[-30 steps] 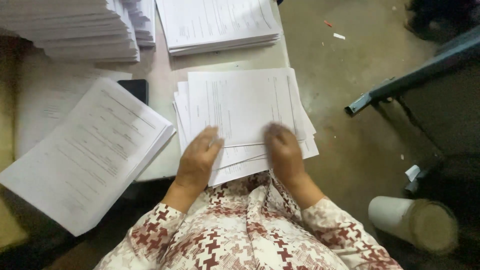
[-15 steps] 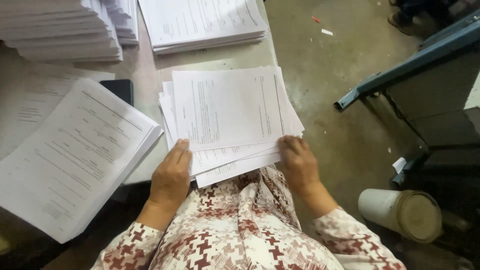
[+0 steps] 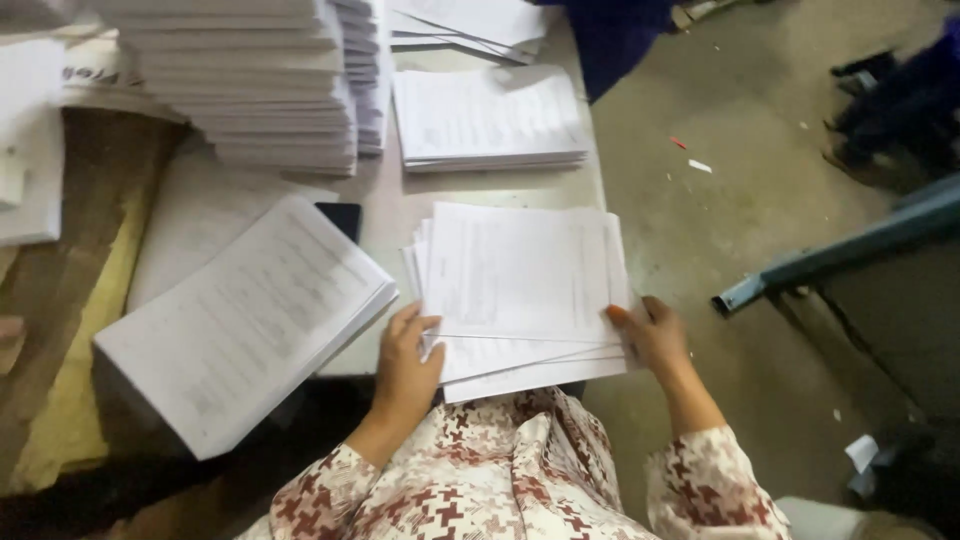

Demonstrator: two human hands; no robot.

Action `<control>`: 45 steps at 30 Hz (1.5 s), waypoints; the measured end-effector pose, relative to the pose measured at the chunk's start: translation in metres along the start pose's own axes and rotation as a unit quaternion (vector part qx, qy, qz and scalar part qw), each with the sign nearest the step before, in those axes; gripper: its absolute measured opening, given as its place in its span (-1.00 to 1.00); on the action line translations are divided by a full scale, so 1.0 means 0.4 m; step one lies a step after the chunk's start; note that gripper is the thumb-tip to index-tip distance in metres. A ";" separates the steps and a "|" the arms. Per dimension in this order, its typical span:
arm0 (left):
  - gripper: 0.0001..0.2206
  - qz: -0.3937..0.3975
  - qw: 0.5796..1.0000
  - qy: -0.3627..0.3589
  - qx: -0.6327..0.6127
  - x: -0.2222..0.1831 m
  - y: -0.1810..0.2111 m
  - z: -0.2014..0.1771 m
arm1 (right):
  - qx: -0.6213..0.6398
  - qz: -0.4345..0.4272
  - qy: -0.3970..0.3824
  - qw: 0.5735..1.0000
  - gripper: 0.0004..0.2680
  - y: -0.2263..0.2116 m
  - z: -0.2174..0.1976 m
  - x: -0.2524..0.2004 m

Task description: Sorting and collating printed documents from a large stack into smaller organized piles on a production table.

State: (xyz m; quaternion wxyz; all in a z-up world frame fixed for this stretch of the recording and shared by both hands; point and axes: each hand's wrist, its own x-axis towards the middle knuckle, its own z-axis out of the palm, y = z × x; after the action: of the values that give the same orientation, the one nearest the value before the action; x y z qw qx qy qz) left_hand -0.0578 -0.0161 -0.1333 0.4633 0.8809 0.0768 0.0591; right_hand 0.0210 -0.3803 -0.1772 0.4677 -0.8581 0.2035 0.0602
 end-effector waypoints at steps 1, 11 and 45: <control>-0.67 -0.006 1.000 0.007 -0.001 -0.009 0.010 -0.007 | -0.004 -0.005 -0.007 1.000 -0.56 -0.081 -0.017 -0.049; -0.53 -0.195 0.963 -0.074 -0.171 -0.003 0.019 -0.089 | 0.255 0.111 -0.121 0.953 -0.60 -0.160 -0.110 -0.228; -0.56 0.008 0.948 0.090 -0.304 0.152 0.080 -0.030 | 0.309 -0.224 0.104 0.918 -0.80 -0.337 0.091 -0.189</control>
State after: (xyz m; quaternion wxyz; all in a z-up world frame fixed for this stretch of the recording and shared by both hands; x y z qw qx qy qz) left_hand 0.0023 -0.0128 -0.0979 0.7001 0.6895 0.0901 0.1624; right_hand 0.0100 -0.2634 -0.0702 0.6869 -0.6954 0.0625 -0.2017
